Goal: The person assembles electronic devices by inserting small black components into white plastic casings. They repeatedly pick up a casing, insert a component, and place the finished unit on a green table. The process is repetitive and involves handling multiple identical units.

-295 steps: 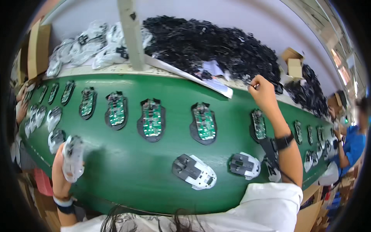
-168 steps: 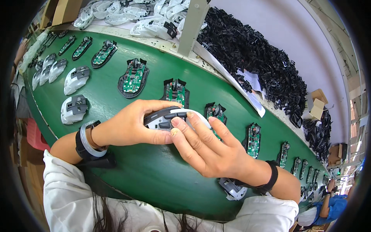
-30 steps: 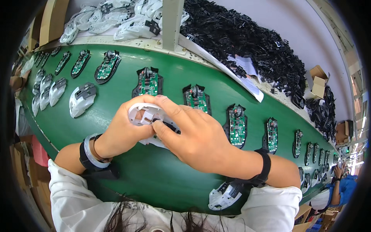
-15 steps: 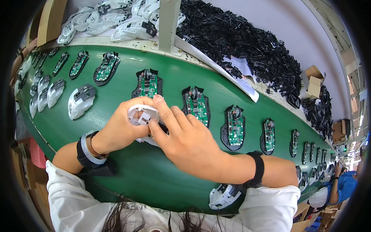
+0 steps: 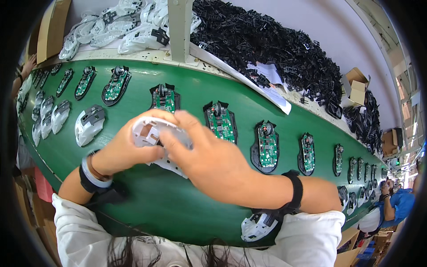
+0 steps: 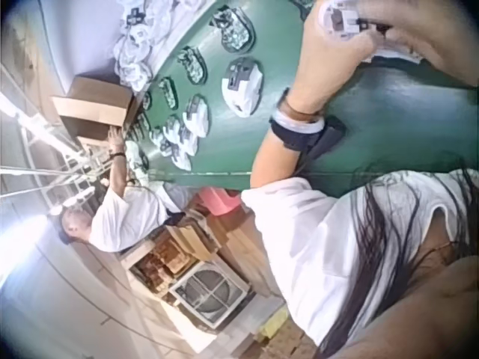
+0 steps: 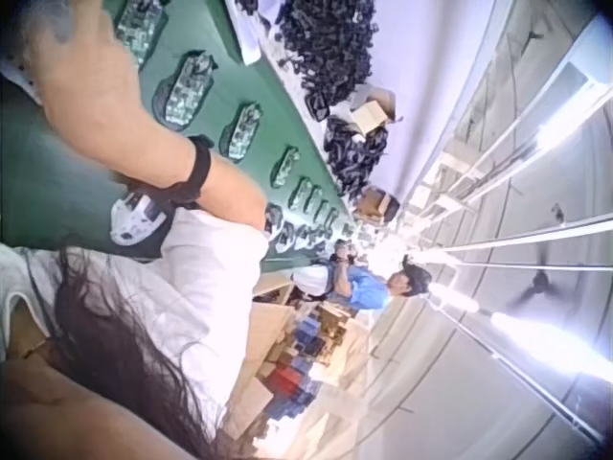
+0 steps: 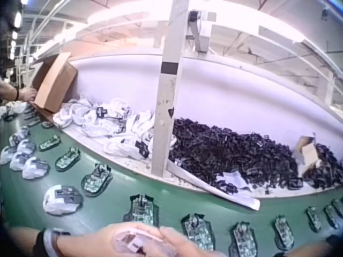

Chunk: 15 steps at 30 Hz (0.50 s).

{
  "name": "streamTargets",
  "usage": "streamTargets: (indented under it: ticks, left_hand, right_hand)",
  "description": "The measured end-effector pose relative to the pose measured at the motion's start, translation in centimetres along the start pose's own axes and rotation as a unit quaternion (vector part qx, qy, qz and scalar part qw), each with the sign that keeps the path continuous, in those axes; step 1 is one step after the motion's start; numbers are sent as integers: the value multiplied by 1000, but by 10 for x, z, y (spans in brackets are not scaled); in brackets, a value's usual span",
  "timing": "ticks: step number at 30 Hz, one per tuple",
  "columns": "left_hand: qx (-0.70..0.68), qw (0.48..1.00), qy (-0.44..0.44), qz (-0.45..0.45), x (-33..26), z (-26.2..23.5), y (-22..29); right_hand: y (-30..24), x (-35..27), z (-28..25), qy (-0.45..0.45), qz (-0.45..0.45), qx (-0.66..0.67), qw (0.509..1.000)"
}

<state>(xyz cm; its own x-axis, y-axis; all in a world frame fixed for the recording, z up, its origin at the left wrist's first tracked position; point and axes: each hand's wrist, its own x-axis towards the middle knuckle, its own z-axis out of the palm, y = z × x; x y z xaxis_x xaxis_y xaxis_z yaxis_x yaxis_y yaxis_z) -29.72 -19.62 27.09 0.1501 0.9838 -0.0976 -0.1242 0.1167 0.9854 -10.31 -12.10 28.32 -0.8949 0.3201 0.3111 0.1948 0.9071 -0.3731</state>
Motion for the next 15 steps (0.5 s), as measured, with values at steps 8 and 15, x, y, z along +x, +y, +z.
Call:
streamTargets:
  ticks: [8,15]
  left_hand:
    - [-132,990,38,-31,-7,3,6]
    - [362,922,113,75,-8,6,11]
  right_hand:
    - [49,17,-15,85,33,125,988]
    - [219,1,-22,31,272,-87,958]
